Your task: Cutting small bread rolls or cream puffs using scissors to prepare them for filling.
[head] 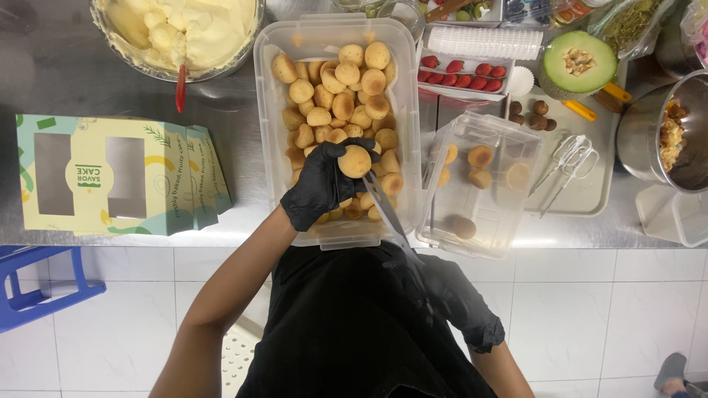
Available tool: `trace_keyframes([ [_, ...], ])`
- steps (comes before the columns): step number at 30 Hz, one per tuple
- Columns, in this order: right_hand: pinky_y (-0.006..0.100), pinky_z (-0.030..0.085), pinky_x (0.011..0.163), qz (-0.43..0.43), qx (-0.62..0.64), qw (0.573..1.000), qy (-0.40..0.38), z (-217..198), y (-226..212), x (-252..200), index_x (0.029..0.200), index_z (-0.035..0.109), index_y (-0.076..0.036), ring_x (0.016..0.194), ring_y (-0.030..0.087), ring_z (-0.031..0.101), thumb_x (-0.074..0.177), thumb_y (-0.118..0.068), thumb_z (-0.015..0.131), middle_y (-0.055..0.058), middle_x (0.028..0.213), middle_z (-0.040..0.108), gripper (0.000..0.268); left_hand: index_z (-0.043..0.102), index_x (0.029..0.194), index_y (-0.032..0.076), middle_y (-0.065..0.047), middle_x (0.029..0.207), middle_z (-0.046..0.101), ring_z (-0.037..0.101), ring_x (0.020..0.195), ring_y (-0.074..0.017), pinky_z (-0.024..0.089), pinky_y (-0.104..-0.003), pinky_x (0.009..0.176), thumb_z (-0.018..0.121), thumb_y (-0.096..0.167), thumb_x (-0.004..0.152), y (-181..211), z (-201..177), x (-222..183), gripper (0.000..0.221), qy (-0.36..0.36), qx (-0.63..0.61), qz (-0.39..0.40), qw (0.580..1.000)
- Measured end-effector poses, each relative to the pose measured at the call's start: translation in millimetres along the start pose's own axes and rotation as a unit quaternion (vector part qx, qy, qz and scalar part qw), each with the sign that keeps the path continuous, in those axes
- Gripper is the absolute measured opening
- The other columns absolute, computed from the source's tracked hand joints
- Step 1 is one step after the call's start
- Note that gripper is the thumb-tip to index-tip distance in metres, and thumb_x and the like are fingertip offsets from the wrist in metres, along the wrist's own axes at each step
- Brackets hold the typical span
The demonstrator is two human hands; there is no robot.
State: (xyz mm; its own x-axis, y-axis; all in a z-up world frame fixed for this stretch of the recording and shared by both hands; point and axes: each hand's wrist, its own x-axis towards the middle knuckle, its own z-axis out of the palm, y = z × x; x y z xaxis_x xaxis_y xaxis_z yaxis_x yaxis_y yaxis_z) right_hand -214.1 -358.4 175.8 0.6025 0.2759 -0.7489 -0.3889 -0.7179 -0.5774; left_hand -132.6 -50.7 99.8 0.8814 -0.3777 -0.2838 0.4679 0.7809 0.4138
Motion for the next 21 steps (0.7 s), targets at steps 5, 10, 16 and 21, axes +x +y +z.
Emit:
trace_keyframes([
  [5, 0.037, 0.056, 0.08, -0.205, 0.089, 0.974, -0.04, 10.3, 43.1, 14.9, 0.119, 0.069, 0.004, 0.089, 0.022, 0.069, 0.096, -0.036, 0.06, 0.016, 0.1, 0.077, 0.047, 0.066, 0.107, 0.005, -0.009, 0.096, 0.071, 0.069, 0.078, -0.0212, 0.059, -0.031, 0.061, 0.05, 0.047, 0.107, 8.7, 26.8, -5.3, 0.044, 0.039, -0.015, 0.054, 0.998],
  [10, 0.037, 0.052, 0.089, -0.222, 0.183, 0.957, -0.036, 8.8, 46.9, 11.4, 0.132, 0.062, 0.006, 0.102, 0.023, 0.065, 0.097, -0.037, 0.059, 0.018, 0.114, 0.071, 0.055, 0.065, 0.1, 0.007, -0.005, 0.091, 0.068, 0.065, 0.079, -0.0146, 0.057, -0.029, 0.066, 0.049, 0.044, 0.109, 12.7, 20.2, -3.5, 0.041, 0.07, 0.115, 0.074, 0.988],
  [16, 0.036, 0.053, 0.091, -0.266, 0.144, 0.951, -0.055, 9.6, 41.1, 13.3, 0.134, 0.063, 0.004, 0.103, 0.023, 0.068, 0.097, -0.036, 0.059, 0.016, 0.114, 0.076, 0.055, 0.068, 0.099, 0.006, -0.003, 0.09, 0.068, 0.062, 0.079, -0.0117, 0.054, -0.028, 0.071, 0.049, 0.038, 0.11, 9.3, 16.7, -8.5, 0.039, 0.058, 0.25, 0.101, 0.961],
  [21, 0.034, 0.053, 0.089, -0.219, 0.107, 0.97, -0.019, 11.5, 32.7, 9.9, 0.144, 0.055, 0.001, 0.101, 0.021, 0.068, 0.096, -0.032, 0.06, 0.013, 0.113, 0.076, 0.058, 0.069, 0.101, 0.005, -0.002, 0.091, 0.067, 0.061, 0.085, -0.0102, 0.054, -0.027, 0.08, 0.048, 0.034, 0.111, 6.6, 34.0, -18.4, 0.037, 0.061, 0.341, 0.155, 0.925],
])
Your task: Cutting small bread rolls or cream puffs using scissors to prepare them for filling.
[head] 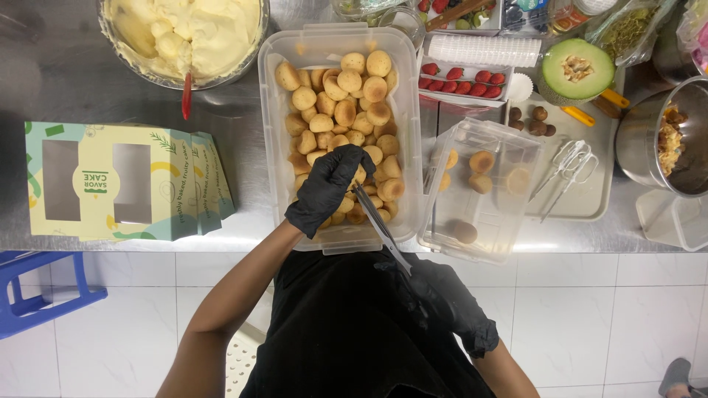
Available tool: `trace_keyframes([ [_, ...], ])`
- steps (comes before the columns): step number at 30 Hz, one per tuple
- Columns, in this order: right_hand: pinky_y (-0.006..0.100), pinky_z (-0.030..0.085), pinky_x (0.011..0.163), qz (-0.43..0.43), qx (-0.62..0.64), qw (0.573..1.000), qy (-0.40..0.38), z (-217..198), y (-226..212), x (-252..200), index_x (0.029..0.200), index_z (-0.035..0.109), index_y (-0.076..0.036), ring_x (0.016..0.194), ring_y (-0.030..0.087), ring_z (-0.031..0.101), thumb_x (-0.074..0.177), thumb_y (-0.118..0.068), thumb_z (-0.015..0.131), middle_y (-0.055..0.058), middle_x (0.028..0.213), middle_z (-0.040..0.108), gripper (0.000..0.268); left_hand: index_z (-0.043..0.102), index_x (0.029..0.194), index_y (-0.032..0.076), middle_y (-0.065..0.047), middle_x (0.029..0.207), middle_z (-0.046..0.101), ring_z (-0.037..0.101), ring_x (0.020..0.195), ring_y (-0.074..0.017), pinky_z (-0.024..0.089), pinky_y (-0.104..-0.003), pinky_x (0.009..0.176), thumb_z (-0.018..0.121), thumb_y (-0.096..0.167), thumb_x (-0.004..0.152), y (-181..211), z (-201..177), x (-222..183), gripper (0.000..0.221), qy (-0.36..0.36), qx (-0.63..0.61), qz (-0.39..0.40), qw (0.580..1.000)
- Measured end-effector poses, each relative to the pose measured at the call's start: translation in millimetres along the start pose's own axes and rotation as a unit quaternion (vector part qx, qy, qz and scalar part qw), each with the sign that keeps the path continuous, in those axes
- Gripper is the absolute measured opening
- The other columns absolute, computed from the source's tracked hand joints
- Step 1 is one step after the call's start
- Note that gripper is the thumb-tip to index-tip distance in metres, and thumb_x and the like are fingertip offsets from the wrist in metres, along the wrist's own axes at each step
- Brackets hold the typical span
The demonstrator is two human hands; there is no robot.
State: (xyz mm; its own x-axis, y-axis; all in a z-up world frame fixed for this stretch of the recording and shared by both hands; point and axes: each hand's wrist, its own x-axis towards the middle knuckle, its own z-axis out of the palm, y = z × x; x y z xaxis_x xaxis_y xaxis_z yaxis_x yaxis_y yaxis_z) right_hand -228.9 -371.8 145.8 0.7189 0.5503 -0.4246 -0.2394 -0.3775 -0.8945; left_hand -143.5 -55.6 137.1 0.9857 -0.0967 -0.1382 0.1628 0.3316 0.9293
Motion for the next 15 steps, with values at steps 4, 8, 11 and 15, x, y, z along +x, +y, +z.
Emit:
trace_keyframes([
  [4, 0.034, 0.05, 0.084, 0.007, 0.012, 0.999, -0.05, 4.2, -35.5, 6.2, 0.155, 0.046, -0.004, 0.088, 0.02, 0.06, 0.095, -0.024, 0.061, 0.012, 0.097, 0.07, 0.065, 0.067, 0.102, 0.005, 0.0, 0.091, 0.065, 0.059, 0.086, -0.0088, 0.052, -0.026, 0.081, 0.047, 0.032, 0.112, -5.8, 4.5, -3.8, 0.036, 0.009, 0.065, 0.03, 0.997],
  [8, 0.032, 0.052, 0.084, 0.024, -0.044, 0.998, -0.048, 8.7, -47.1, 5.2, 0.154, 0.043, -0.009, 0.086, 0.017, 0.065, 0.095, -0.023, 0.061, 0.009, 0.098, 0.074, 0.064, 0.067, 0.102, 0.005, 0.001, 0.091, 0.064, 0.058, 0.085, -0.0081, 0.053, -0.027, 0.077, 0.049, 0.028, 0.11, -12.0, 11.4, -5.3, 0.03, 0.006, 0.071, 0.009, 0.997],
  [11, 0.032, 0.052, 0.084, 0.047, 0.012, 0.998, -0.029, 9.2, -60.7, -0.5, 0.154, 0.045, -0.01, 0.088, 0.016, 0.064, 0.095, -0.02, 0.06, 0.01, 0.098, 0.075, 0.061, 0.067, 0.105, 0.005, 0.001, 0.094, 0.063, 0.058, 0.086, -0.0087, 0.053, -0.027, 0.079, 0.053, 0.023, 0.109, -20.7, 11.4, -7.8, 0.023, -0.014, 0.094, 0.044, 0.995],
  [15, 0.033, 0.053, 0.077, 0.086, -0.052, 0.995, -0.022, 9.5, -58.1, -4.6, 0.154, 0.044, -0.013, 0.079, 0.016, 0.065, 0.094, -0.02, 0.061, 0.01, 0.09, 0.073, 0.062, 0.065, 0.109, 0.005, 0.0, 0.098, 0.065, 0.06, 0.091, -0.0087, 0.053, -0.027, 0.085, 0.054, 0.02, 0.11, -2.9, 17.1, -12.2, 0.018, -0.046, 0.164, 0.12, 0.978],
])
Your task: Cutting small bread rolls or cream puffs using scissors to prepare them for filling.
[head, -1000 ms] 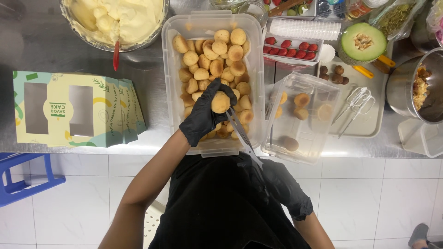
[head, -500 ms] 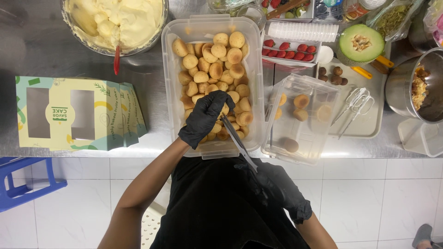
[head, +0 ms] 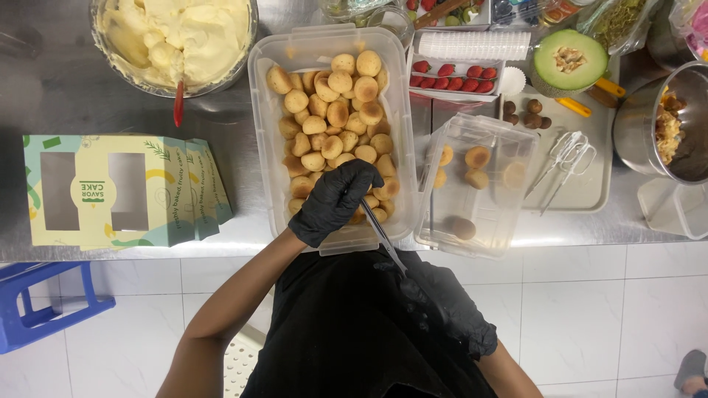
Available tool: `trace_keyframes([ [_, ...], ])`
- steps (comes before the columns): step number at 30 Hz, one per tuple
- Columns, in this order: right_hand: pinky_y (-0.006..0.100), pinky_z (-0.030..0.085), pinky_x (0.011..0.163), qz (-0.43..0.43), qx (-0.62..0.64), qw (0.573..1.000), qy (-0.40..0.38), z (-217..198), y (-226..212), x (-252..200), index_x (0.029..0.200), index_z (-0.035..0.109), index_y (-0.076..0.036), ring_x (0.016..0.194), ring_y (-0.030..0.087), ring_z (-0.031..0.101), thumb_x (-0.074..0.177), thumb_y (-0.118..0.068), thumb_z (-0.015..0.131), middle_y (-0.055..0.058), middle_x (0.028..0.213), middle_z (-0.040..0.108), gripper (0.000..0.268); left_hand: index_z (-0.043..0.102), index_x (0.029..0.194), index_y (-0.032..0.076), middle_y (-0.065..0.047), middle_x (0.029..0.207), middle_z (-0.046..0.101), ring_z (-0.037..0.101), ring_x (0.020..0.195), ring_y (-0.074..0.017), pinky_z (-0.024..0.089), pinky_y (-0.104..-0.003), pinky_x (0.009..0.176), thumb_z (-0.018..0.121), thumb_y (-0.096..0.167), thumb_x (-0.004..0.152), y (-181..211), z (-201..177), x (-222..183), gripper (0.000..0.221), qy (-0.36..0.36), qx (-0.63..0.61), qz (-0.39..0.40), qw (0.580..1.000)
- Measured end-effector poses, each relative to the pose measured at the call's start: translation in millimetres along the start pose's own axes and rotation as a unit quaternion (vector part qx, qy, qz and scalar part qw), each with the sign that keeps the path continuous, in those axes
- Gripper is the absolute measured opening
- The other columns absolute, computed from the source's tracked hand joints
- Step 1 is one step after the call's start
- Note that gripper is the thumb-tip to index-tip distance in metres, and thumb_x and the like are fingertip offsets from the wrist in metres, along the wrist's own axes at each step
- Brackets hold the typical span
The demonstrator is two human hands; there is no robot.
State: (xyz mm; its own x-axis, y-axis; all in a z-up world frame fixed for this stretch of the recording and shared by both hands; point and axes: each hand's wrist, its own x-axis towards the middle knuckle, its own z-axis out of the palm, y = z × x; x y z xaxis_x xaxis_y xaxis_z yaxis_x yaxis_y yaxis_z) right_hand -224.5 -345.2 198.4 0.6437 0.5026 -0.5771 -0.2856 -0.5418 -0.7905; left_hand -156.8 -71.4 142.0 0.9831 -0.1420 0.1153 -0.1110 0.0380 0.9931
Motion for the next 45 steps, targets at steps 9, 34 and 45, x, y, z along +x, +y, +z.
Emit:
trace_keyframes([
  [9, 0.027, 0.053, 0.083, 0.005, 0.054, 0.998, 0.032, 9.9, 4.4, 2.4, 0.157, 0.042, -0.012, 0.089, 0.013, 0.065, 0.093, -0.014, 0.057, 0.007, 0.101, 0.074, 0.066, 0.068, 0.112, 0.005, -0.004, 0.102, 0.069, 0.064, 0.087, -0.0133, 0.055, -0.029, 0.077, 0.044, 0.035, 0.113, -33.9, 0.9, 9.2, 0.039, 0.045, -0.25, -0.137, 0.958],
  [34, 0.031, 0.051, 0.05, 0.07, -0.017, 0.975, 0.211, -15.8, -17.2, -37.3, 0.138, 0.062, -0.008, 0.056, 0.016, 0.063, 0.101, -0.029, 0.052, 0.006, 0.074, 0.067, 0.044, 0.054, 0.145, 0.013, -0.005, 0.129, 0.06, 0.063, 0.114, -0.0154, 0.059, -0.036, 0.095, 0.062, 0.029, 0.1, -53.7, 80.7, 82.5, 0.049, -0.006, -0.257, -0.204, 0.944],
  [45, 0.029, 0.05, 0.04, -0.011, 0.078, 0.94, 0.332, -15.9, 46.2, -29.3, 0.097, 0.062, -0.003, 0.047, 0.013, 0.061, 0.096, -0.01, 0.058, 0.005, 0.062, 0.064, 0.009, 0.054, 0.132, 0.001, -0.025, 0.125, 0.063, 0.056, 0.117, -0.0411, 0.046, -0.053, 0.098, 0.073, 0.021, 0.086, -155.2, -7.8, 164.6, 0.054, 0.168, 0.558, 0.081, 0.809],
])
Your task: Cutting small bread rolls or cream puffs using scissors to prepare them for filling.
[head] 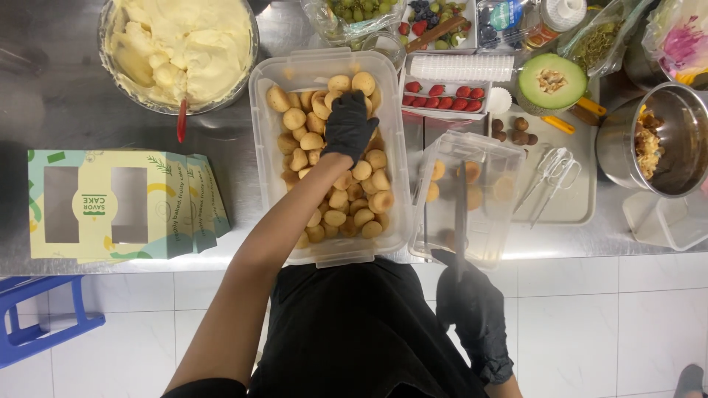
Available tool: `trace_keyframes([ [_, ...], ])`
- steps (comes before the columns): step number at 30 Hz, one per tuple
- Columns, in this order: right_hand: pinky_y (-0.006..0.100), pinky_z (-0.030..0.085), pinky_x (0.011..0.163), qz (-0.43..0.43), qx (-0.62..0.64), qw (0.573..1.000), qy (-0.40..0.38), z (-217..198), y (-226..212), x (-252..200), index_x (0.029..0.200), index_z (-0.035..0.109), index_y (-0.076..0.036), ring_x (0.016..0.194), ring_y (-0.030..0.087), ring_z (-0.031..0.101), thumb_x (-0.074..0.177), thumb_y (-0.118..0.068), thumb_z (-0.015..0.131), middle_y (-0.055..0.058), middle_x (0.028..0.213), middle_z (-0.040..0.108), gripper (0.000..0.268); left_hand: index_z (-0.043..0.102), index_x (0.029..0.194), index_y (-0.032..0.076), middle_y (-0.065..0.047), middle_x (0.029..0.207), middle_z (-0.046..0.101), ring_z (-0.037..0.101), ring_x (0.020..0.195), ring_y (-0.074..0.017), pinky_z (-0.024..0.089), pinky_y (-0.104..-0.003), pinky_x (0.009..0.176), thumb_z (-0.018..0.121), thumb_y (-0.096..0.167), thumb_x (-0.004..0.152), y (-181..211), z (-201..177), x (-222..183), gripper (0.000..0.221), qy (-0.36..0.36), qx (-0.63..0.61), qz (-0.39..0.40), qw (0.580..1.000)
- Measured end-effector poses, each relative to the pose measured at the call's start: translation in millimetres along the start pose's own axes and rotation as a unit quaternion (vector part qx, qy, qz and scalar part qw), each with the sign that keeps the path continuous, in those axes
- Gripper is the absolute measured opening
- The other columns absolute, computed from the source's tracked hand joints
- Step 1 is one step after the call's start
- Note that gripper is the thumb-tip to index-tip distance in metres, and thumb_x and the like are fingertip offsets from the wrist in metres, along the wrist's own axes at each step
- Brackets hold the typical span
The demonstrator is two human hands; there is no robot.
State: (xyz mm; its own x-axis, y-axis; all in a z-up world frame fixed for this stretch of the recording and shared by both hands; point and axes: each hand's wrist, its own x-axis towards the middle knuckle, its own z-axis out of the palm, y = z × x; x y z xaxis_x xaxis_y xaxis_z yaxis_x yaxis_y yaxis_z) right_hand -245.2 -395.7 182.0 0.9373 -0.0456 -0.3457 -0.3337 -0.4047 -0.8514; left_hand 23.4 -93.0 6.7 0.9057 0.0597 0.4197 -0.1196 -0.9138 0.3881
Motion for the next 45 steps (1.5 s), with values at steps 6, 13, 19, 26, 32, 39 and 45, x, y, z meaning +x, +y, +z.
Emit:
trace_keyframes([
  [6, 0.03, 0.045, 0.05, 0.071, -0.004, 0.99, -0.122, 28.5, -69.0, 6.6, 0.132, 0.07, -0.012, 0.054, 0.012, 0.054, 0.1, -0.029, 0.054, 0.001, 0.068, 0.061, 0.039, 0.059, 0.118, 0.006, -0.018, 0.106, 0.063, 0.061, 0.099, -0.0329, 0.054, -0.047, 0.082, 0.065, 0.012, 0.105, -34.4, 61.6, -2.9, 0.015, -0.08, 0.127, -0.079, 0.986],
  [13, 0.028, 0.044, 0.053, 0.02, 0.027, 0.979, -0.203, 26.3, -62.7, 18.2, 0.135, 0.067, -0.007, 0.059, 0.011, 0.053, 0.092, -0.055, 0.054, -0.001, 0.071, 0.059, 0.066, 0.054, 0.141, 0.002, -0.014, 0.116, 0.067, 0.071, 0.083, -0.0212, 0.061, -0.032, 0.069, 0.05, 0.02, 0.092, 17.4, -147.2, 6.1, 0.053, -0.241, -0.775, -0.26, 0.523],
  [19, 0.031, 0.051, 0.062, -0.035, -0.012, 0.959, -0.28, 31.7, -76.4, 28.4, 0.132, 0.07, -0.004, 0.068, 0.015, 0.06, 0.091, -0.064, 0.051, 0.006, 0.084, 0.068, 0.075, 0.062, 0.122, 0.002, -0.011, 0.1, 0.069, 0.066, 0.072, -0.0158, 0.052, -0.026, 0.058, 0.045, 0.037, 0.103, 50.1, -221.8, -19.3, 0.043, -0.227, -0.827, -0.325, 0.4],
  [26, 0.038, 0.057, 0.078, -0.138, -0.014, 0.938, -0.319, 23.8, -15.6, 39.8, 0.127, 0.066, 0.005, 0.085, 0.027, 0.071, 0.097, -0.052, 0.052, 0.017, 0.099, 0.078, 0.065, 0.068, 0.087, 0.009, 0.0, 0.071, 0.06, 0.048, 0.051, -0.0066, 0.034, -0.021, 0.042, 0.05, 0.048, 0.106, 52.3, -227.3, -32.7, 0.047, -0.233, -0.709, -0.298, 0.595],
  [32, 0.036, 0.057, 0.083, -0.141, -0.022, 0.94, -0.311, 27.5, -10.2, 33.4, 0.132, 0.064, 0.004, 0.097, 0.024, 0.073, 0.095, -0.042, 0.059, 0.017, 0.11, 0.075, 0.059, 0.07, 0.097, 0.006, 0.003, 0.084, 0.064, 0.057, 0.073, -0.0038, 0.05, -0.021, 0.065, 0.055, 0.041, 0.105, 48.4, -198.9, -57.1, 0.039, -0.228, -0.666, -0.247, 0.667],
  [39, 0.035, 0.055, 0.089, -0.009, 0.008, 0.954, -0.299, 32.2, -4.4, 27.1, 0.133, 0.065, 0.0, 0.101, 0.023, 0.071, 0.093, -0.029, 0.065, 0.016, 0.114, 0.077, 0.049, 0.07, 0.1, 0.004, 0.002, 0.089, 0.063, 0.056, 0.082, -0.0049, 0.051, -0.021, 0.075, 0.05, 0.038, 0.112, 61.1, -175.2, -77.5, 0.041, -0.228, -0.672, -0.199, 0.676],
  [45, 0.034, 0.056, 0.093, 0.017, -0.053, 0.963, -0.263, 14.8, 10.7, 11.8, 0.132, 0.066, -0.002, 0.105, 0.02, 0.073, 0.091, -0.021, 0.067, 0.014, 0.115, 0.078, 0.046, 0.068, 0.104, 0.003, -0.002, 0.081, 0.058, 0.044, 0.061, -0.012, 0.038, -0.027, 0.054, 0.049, 0.039, 0.11, 69.0, -121.9, -71.3, 0.042, -0.278, -0.679, -0.305, 0.607],
])
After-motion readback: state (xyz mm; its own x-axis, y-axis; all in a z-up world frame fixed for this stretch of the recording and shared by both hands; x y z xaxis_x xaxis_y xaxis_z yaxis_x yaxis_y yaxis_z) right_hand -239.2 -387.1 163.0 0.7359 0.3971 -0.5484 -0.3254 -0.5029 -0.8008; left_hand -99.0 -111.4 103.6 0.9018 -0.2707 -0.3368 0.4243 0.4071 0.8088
